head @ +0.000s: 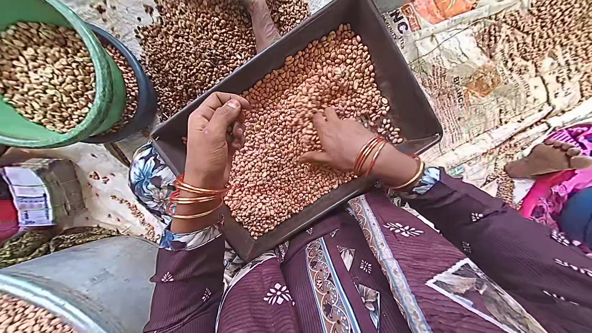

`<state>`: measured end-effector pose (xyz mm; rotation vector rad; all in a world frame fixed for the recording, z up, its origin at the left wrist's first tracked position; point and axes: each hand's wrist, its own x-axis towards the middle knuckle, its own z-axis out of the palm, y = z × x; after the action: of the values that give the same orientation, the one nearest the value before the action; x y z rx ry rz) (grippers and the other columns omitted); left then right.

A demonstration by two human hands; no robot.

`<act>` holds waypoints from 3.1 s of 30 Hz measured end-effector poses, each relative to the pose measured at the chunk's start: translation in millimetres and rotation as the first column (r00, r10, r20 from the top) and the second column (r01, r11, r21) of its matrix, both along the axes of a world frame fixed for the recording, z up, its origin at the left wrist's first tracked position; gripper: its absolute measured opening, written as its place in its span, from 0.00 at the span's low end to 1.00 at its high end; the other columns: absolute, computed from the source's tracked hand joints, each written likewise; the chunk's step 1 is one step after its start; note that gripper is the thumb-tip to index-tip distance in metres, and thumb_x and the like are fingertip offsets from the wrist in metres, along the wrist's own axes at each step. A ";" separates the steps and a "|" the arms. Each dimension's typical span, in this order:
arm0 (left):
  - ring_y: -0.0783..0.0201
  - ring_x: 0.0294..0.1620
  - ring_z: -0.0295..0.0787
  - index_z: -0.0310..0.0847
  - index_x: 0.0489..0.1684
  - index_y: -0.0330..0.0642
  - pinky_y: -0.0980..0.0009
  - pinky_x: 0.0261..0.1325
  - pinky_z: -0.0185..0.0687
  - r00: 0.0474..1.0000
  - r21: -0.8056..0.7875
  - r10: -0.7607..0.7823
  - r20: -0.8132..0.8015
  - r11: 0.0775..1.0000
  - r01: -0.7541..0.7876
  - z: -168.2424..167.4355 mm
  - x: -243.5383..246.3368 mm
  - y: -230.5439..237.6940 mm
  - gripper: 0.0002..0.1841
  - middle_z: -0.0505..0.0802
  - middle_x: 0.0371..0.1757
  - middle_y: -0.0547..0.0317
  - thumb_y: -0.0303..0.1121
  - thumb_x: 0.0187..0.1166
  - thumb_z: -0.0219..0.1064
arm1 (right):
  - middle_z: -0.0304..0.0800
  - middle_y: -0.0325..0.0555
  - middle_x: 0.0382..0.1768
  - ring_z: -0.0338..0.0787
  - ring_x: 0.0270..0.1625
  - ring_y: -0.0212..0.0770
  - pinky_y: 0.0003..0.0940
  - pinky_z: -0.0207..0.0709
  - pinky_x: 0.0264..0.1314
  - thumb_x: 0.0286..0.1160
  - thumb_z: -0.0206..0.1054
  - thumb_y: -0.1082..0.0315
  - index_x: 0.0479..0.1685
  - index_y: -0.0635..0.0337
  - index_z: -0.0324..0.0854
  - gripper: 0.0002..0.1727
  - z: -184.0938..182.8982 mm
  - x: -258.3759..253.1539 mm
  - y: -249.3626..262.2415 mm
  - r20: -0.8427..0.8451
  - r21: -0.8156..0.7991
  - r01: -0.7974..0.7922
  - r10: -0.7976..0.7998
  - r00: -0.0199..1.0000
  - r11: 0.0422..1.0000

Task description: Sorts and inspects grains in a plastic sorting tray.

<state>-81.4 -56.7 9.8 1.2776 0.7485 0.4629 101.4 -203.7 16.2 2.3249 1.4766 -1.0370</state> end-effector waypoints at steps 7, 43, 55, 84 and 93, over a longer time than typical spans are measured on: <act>0.77 0.17 0.71 0.82 0.49 0.46 0.83 0.21 0.68 0.892 0.227 -0.308 -0.330 0.892 0.391 13.2 -15.3 -3.6 0.13 0.83 0.27 0.67 0.40 0.93 0.53 | 0.58 0.60 0.90 0.81 0.69 0.67 0.56 0.84 0.47 0.73 0.72 0.71 0.84 0.28 0.73 0.38 -26.1 -67.0 -10.5 -0.266 0.339 -0.488 0.580 0.770 0.804; 0.41 0.50 0.88 0.89 0.52 0.39 0.41 0.52 0.81 0.724 0.699 0.241 -0.647 0.566 0.436 -20.2 -92.5 -10.0 0.16 0.91 0.49 0.42 0.41 0.87 0.62 | 0.88 0.54 0.44 0.90 0.42 0.52 0.49 0.84 0.46 0.76 0.70 0.70 0.53 0.62 0.84 0.11 16.9 34.9 66.3 -0.028 0.745 -0.308 0.489 0.872 0.592; 0.49 0.60 0.86 0.90 0.53 0.38 0.54 0.67 0.77 0.829 0.798 0.365 -0.424 0.583 0.152 -40.5 -114.9 -29.0 0.13 0.91 0.53 0.45 0.37 0.85 0.63 | 0.87 0.57 0.45 0.91 0.45 0.55 0.49 0.85 0.46 0.78 0.68 0.71 0.44 0.64 0.88 0.05 -30.0 19.3 15.4 -0.099 0.431 -0.559 0.653 0.751 0.708; 0.75 0.22 0.74 0.78 0.23 0.45 0.70 0.33 0.71 0.620 0.467 0.468 -0.629 0.866 -0.180 -26.4 -134.4 -63.1 0.21 0.76 0.19 0.70 0.49 0.86 0.63 | 0.79 0.78 0.66 0.81 0.68 0.79 0.77 0.71 0.66 0.91 0.58 0.62 0.77 0.73 0.68 0.25 4.9 132.3 -42.6 0.020 0.477 0.291 -0.342 0.940 0.829; 0.86 0.18 0.81 0.82 0.26 0.59 0.87 0.22 0.79 0.905 0.532 0.425 -0.028 0.772 -0.347 133.5 -75.7 -47.1 0.10 0.84 0.18 0.82 0.37 0.81 0.62 | 0.84 0.72 0.63 0.85 0.66 0.67 0.69 0.72 0.69 0.93 0.52 0.69 0.69 0.71 0.79 0.18 -20.4 148.0 -49.4 -0.309 0.519 0.566 -0.477 0.823 0.641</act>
<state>-157.2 -103.7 143.3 1.6780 1.0691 0.9674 249.4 -253.1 -4.1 3.3546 1.3249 -0.9624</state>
